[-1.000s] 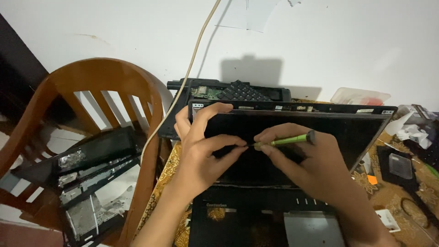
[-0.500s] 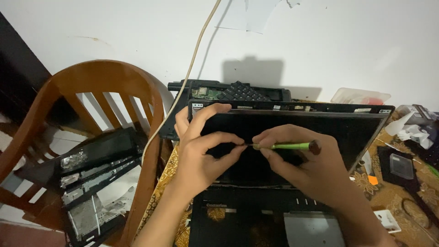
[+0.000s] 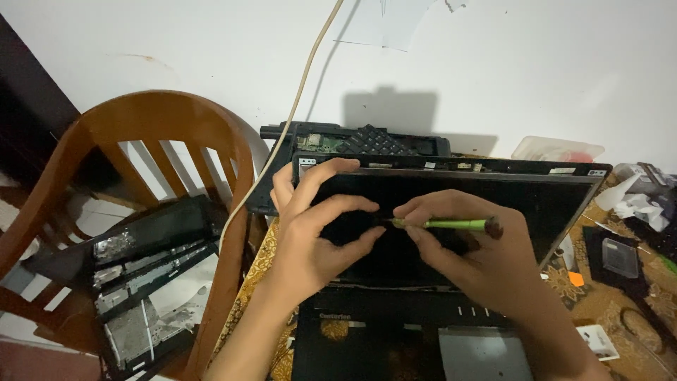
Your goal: Disassembling and repairing a laptop screen and bezel using a screwdriver and manual prying.
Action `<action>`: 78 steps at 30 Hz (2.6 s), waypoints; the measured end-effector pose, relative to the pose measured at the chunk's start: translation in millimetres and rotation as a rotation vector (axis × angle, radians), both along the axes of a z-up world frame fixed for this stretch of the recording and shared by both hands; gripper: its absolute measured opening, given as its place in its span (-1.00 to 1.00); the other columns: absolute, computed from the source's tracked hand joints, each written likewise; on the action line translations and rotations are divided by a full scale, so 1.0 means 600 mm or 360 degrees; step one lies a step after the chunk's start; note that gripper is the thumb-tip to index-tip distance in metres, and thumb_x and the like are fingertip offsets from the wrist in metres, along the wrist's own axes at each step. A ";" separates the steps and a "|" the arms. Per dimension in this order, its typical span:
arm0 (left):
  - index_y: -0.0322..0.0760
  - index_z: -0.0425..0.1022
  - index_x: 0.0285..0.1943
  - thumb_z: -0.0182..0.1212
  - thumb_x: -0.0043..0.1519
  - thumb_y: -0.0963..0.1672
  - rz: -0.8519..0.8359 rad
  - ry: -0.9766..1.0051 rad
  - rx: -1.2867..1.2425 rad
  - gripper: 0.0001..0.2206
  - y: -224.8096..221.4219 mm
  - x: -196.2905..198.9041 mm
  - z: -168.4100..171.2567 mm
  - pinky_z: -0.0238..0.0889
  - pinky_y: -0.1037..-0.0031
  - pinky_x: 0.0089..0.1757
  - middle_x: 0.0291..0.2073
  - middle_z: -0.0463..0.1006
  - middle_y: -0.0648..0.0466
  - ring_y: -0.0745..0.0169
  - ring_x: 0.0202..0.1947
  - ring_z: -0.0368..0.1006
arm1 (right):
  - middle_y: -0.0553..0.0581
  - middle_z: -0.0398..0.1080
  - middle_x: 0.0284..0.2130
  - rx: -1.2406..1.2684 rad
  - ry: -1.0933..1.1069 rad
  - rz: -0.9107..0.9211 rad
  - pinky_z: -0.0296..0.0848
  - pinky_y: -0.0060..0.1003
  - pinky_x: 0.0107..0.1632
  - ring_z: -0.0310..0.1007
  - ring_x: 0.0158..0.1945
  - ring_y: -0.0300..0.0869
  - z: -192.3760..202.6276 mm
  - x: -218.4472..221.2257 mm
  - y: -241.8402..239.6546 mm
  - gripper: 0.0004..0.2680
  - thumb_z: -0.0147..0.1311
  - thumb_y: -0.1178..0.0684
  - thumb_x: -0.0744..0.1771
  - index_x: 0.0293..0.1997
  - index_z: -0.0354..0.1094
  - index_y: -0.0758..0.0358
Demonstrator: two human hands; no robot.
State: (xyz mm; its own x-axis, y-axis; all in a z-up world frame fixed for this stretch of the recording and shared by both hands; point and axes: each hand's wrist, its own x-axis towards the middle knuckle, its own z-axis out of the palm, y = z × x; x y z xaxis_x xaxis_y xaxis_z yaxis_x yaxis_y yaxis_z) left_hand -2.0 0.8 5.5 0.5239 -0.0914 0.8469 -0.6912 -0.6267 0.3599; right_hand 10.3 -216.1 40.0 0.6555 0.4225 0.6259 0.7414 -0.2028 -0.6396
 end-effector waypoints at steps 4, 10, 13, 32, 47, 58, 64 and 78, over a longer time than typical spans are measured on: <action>-0.08 0.43 -0.03 0.49 0.07 -0.12 -0.0064 0.0059 -0.0113 -0.65 0.002 -0.008 0.003 -0.02 0.15 0.21 0.28 0.30 -0.01 -0.10 0.30 0.17 | 0.18 0.60 -0.16 0.0036 -0.0014 -0.0020 0.65 -0.33 -0.01 0.66 -0.03 -0.13 0.003 -0.004 0.003 -0.93 0.14 0.23 0.32 -0.18 0.47 0.23; -0.24 0.18 0.22 0.15 0.19 -0.24 -0.0177 0.0007 -0.0753 -0.59 0.016 0.017 -0.011 0.10 0.18 0.32 0.26 0.22 -0.17 -0.04 0.32 0.25 | 0.26 0.57 -0.17 0.0240 -0.0015 -0.0027 0.68 -0.34 -0.01 0.66 -0.08 -0.09 0.003 -0.011 0.020 -0.94 0.14 0.31 0.31 -0.21 0.43 0.33; -0.31 0.17 0.34 0.22 0.31 -0.23 -0.0519 0.0125 -0.1207 -0.57 0.033 0.035 -0.025 0.34 0.38 0.22 0.11 0.41 -0.11 0.15 0.13 0.47 | 0.29 0.54 -0.18 0.0287 -0.0144 -0.0023 0.71 -0.28 0.06 0.65 -0.04 -0.03 0.000 -0.010 0.035 -0.94 0.12 0.34 0.33 -0.18 0.40 0.37; -0.02 -0.02 -0.55 0.17 0.32 -0.02 -0.0459 0.0711 -0.1247 -0.55 0.055 0.035 -0.004 -0.30 0.55 -0.29 -0.54 -0.12 0.30 0.49 -0.46 -0.19 | 0.38 0.47 -0.14 0.0439 -0.0425 0.0029 0.64 -0.20 0.12 0.58 0.00 0.05 0.001 0.035 0.118 -0.94 0.08 0.39 0.38 -0.13 0.33 0.45; -0.06 0.27 -0.56 0.30 0.26 -0.06 -0.0451 0.0674 -0.1404 -0.66 0.056 0.055 -0.026 -0.20 0.55 -0.28 -0.54 -0.03 0.31 0.47 -0.43 -0.12 | 0.36 0.49 -0.14 0.0460 -0.0357 0.0143 0.68 -0.17 0.13 0.60 0.04 0.07 0.001 0.042 0.115 -0.94 0.08 0.37 0.37 -0.13 0.38 0.43; -0.06 0.27 -0.50 0.22 0.32 -0.02 -0.0183 0.0588 -0.1105 -0.67 0.061 0.056 -0.032 -0.16 0.56 -0.30 -0.52 0.04 0.33 0.49 -0.42 -0.05 | 0.33 0.53 -0.15 0.0422 -0.0391 0.0042 0.48 -0.36 -0.18 0.61 -0.10 -0.04 0.014 0.038 0.122 -0.98 0.11 0.30 0.37 -0.15 0.41 0.43; -0.14 0.51 -0.39 0.32 0.27 -0.05 -0.0242 0.0600 -0.1263 -0.79 0.061 0.061 -0.040 -0.06 0.57 -0.30 -0.53 0.16 0.34 0.51 -0.43 0.04 | 0.27 0.56 -0.15 0.0378 -0.0397 -0.0037 0.25 -0.50 -0.44 0.58 -0.24 -0.18 0.010 0.042 0.120 -0.98 0.14 0.31 0.37 -0.17 0.44 0.38; -0.23 0.63 -0.27 0.35 0.25 -0.12 -0.0535 0.0609 -0.1460 -0.90 0.063 0.067 -0.043 0.11 0.61 -0.24 -0.49 0.44 0.31 0.55 -0.39 0.22 | 0.36 0.50 -0.16 0.0492 -0.0252 0.0223 0.61 -0.22 0.08 0.59 0.00 0.03 0.008 0.050 0.136 -0.97 0.08 0.36 0.36 -0.17 0.38 0.46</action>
